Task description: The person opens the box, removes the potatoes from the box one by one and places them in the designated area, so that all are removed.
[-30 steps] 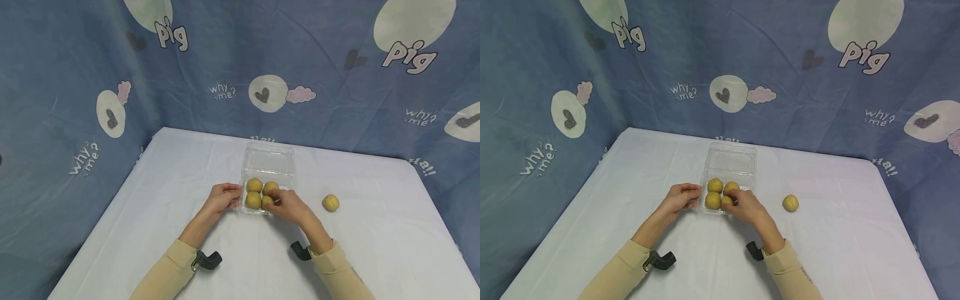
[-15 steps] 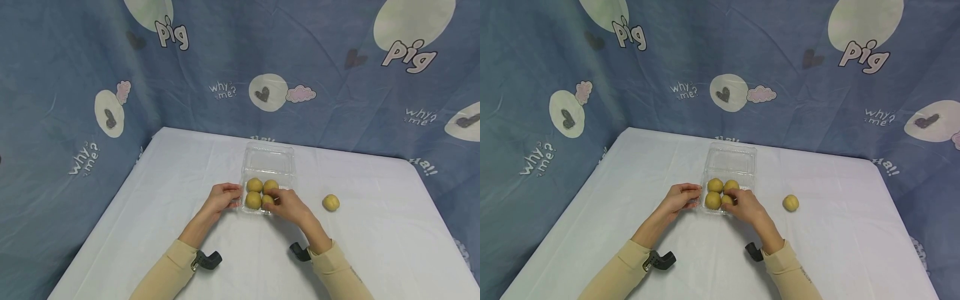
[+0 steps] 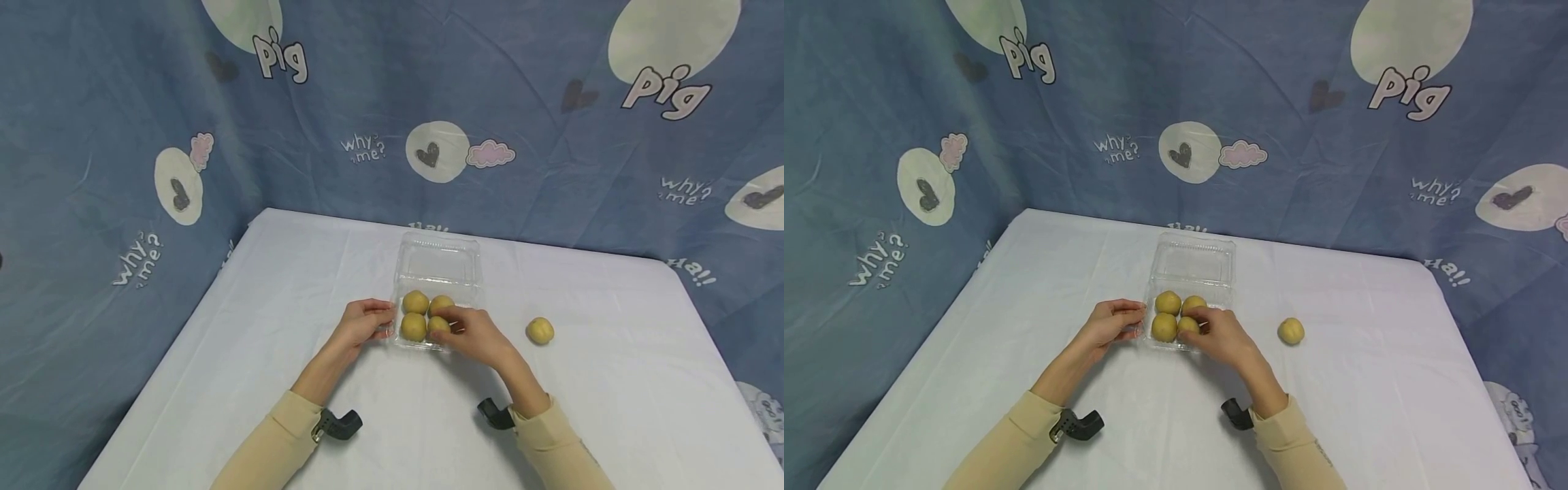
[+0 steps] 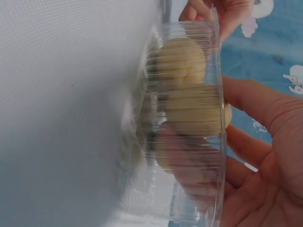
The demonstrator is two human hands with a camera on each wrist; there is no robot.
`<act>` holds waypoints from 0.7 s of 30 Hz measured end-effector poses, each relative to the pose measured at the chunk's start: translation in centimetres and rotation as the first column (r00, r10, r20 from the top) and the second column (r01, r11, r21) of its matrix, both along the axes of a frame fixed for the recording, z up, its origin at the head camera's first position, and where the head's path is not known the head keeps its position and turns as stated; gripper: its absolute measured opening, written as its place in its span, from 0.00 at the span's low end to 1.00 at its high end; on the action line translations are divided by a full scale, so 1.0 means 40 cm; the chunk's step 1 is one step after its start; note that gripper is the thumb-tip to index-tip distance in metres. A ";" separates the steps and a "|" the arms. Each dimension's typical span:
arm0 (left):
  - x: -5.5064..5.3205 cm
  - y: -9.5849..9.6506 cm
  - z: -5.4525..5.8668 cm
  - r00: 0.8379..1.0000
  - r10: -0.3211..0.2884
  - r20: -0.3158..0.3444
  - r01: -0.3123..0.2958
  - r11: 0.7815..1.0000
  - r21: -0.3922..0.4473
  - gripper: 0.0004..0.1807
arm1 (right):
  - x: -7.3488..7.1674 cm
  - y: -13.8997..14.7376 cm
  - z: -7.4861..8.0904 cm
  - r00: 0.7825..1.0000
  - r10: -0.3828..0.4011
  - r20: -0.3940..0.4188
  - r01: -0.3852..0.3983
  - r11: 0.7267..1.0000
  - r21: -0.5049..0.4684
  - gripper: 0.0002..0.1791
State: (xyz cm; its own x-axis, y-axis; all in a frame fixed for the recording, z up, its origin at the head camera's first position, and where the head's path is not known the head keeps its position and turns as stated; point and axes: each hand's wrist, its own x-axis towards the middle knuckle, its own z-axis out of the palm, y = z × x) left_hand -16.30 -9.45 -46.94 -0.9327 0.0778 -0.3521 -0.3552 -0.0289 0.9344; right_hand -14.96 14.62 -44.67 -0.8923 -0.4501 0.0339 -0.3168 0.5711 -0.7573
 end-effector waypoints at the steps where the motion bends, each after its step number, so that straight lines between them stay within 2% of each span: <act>1: 0.000 0.000 0.000 1.000 0.000 0.000 0.000 1.000 0.002 0.13 | 0.001 0.001 0.001 1.000 -0.003 -0.002 0.003 1.000 -0.004 0.22; 9: 0.002 -0.002 0.002 1.000 -0.004 0.006 0.004 1.000 -0.011 0.13 | 0.011 0.014 0.010 0.999 -0.043 0.014 0.044 0.996 -0.073 0.23; 21: 0.000 -0.004 0.000 1.000 -0.014 0.004 0.014 1.000 -0.012 0.14 | 0.020 0.031 0.012 0.997 -0.070 0.038 0.074 0.992 -0.106 0.23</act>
